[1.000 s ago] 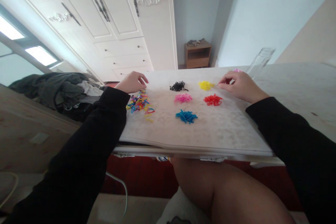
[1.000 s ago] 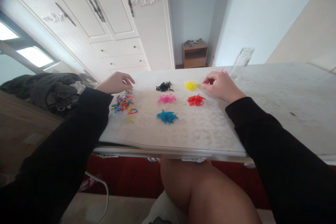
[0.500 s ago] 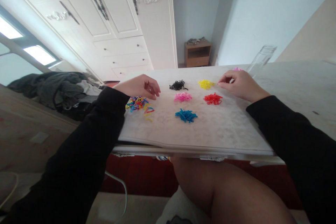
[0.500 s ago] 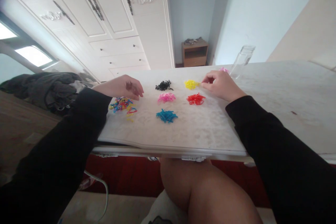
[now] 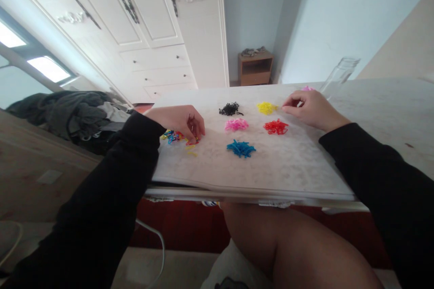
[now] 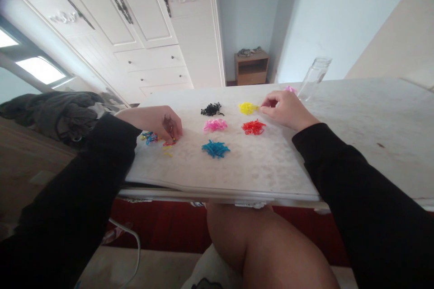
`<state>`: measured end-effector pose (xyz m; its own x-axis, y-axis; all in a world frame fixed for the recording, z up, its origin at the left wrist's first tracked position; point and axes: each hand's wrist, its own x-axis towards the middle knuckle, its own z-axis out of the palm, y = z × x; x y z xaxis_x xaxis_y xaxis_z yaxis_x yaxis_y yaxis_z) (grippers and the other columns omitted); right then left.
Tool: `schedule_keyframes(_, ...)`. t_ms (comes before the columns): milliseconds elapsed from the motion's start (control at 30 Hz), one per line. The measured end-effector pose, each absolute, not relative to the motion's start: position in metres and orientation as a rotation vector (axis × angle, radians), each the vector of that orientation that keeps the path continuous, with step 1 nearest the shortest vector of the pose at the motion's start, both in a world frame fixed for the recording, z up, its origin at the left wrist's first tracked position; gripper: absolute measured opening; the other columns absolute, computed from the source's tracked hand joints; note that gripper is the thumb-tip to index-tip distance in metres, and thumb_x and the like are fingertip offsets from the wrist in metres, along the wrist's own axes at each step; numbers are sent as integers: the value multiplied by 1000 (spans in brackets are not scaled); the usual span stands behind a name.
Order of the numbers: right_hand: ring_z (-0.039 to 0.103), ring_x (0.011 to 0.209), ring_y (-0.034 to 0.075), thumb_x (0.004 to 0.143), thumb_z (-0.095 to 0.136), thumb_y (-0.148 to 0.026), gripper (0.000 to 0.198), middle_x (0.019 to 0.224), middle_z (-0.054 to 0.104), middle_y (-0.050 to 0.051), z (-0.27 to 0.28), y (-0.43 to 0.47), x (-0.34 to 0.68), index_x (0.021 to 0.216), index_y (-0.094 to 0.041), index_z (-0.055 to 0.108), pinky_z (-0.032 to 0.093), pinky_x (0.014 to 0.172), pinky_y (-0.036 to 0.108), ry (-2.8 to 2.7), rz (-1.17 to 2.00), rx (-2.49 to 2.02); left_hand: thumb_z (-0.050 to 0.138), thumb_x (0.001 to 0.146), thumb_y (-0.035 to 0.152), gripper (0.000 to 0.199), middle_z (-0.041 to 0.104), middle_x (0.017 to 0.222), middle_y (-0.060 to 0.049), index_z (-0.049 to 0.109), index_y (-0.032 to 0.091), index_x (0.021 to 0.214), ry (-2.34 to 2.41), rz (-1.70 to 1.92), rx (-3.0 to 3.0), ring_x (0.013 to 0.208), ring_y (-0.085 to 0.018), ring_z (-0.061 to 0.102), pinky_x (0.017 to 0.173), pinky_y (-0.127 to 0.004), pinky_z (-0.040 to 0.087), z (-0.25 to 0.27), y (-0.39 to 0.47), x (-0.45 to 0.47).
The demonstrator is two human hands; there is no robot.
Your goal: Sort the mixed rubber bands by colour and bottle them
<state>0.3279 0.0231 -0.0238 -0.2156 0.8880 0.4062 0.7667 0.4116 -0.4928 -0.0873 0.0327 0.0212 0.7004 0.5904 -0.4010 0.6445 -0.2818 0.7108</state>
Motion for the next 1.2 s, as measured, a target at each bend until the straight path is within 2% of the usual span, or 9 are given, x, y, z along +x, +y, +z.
schedule_keyframes(233,60,66,19,78,71,-41,22,71,70,6,-25,23,327,69,-22,69,48,66,36,-2024,231,-1422,86,66,20,30,80,74,-2,84,25,95,889,-80,2039,58,-16,72,50,-20,50,20,27,-87)
schedule_keyframes(367,59,66,19,77,71,-39,19,71,70,5,-25,23,327,69,-22,70,48,67,35,-2015,239,-1434,87,63,20,30,78,71,-2,82,23,92,907,-21,1980,56,-16,71,51,-22,50,23,24,-87)
schedule_keyframes(567,60,68,20,78,72,-36,17,71,68,5,-22,20,324,69,-22,70,47,68,35,-2007,263,-1449,87,67,25,22,79,78,-4,77,19,86,860,211,2055,68,-16,74,65,-24,57,28,24,-87)
schedule_keyframes(667,60,68,20,78,71,-33,15,72,68,5,-22,18,323,69,-21,69,46,67,34,-1991,261,-1449,88,69,27,23,79,81,-5,73,17,84,846,314,2002,71,-16,76,64,-22,58,27,24,-84)
schedule_keyframes(767,59,67,19,77,71,-31,14,72,68,4,-22,18,321,68,-20,70,45,65,33,-1976,249,-1433,90,67,27,27,78,75,-4,69,16,81,856,457,1932,66,-16,76,61,-22,60,22,24,-77)
schedule_keyframes(967,55,65,17,77,68,-29,13,70,67,4,-13,11,303,68,-20,69,44,65,33,-1975,225,-1238,95,59,24,33,78,75,-5,68,14,74,844,822,1812,68,-15,77,65,-22,63,9,26,-44)
schedule_keyframes(1067,59,69,19,80,69,-30,13,74,70,5,-6,0,280,73,-20,72,45,65,33,-2039,274,-1066,98,58,26,37,79,75,-7,67,13,75,780,883,1707,70,-17,78,68,-25,65,6,25,-18)
schedule_keyframes(1200,65,75,20,84,77,-42,20,81,74,5,1,-13,250,83,-22,77,48,69,33,-2057,414,-897,98,60,28,39,80,80,-7,69,14,81,697,927,1633,75,-18,79,72,-27,65,6,22,16)
